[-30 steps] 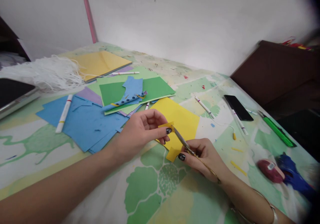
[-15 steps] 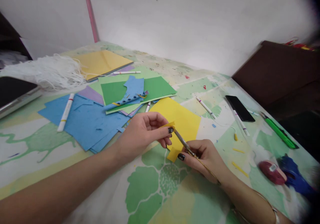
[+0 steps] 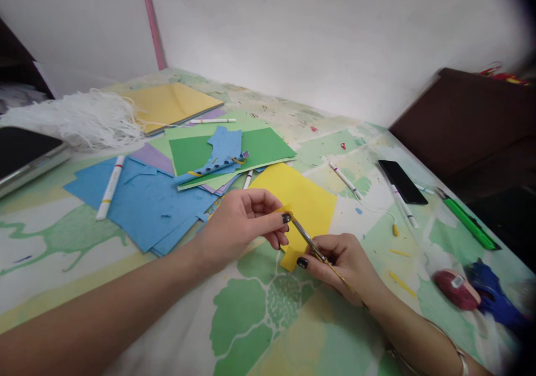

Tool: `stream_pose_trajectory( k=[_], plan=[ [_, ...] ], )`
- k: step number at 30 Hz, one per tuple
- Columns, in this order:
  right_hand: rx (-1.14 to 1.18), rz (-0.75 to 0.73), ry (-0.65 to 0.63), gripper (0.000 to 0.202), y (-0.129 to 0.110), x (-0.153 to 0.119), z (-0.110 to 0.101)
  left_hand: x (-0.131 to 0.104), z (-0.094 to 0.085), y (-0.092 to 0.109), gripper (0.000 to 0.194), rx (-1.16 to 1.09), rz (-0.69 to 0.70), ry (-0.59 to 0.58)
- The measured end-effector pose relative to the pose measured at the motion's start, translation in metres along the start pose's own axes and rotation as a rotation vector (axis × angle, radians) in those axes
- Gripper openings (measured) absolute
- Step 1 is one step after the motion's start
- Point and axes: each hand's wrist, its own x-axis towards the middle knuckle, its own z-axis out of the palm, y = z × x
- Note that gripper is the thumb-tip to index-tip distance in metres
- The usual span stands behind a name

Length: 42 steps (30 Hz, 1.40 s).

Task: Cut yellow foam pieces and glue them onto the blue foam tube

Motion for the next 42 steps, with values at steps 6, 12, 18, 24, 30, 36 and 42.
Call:
stream_pose_trajectory(
  k=[6,12,18,24,30,36,42],
  plan=[
    [-0.009,-0.002,0.014,0.037,0.0016,0.0005,0.0008,0.0001,0.0008,0.0000,0.012,0.008,0.000,0.002],
    [0.023,0.009,0.031,0.035,0.0001,-0.0002,0.0029,-0.0002,-0.0009,-0.0012,0.010,0.014,0.008,-0.016],
    [0.080,0.002,0.020,0.037,-0.0005,-0.0004,0.0047,0.0001,-0.0001,-0.0010,0.010,0.009,-0.002,-0.012],
    [0.052,0.005,0.027,0.035,-0.0002,0.0003,0.0047,0.0005,0.0006,-0.0014,0.011,0.020,-0.015,-0.005],
    [0.007,0.030,0.031,0.033,0.0003,0.0005,0.0024,0.0011,0.0004,-0.0006,0.011,0.029,-0.030,-0.007],
    [-0.001,0.050,0.023,0.034,-0.0005,0.0012,0.0025,0.0010,-0.0010,-0.0009,0.010,0.035,-0.024,-0.022],
    [-0.029,0.030,0.032,0.036,0.0010,0.0004,0.0017,0.0021,-0.0025,-0.0033,0.009,0.027,-0.019,-0.033]
  ],
)
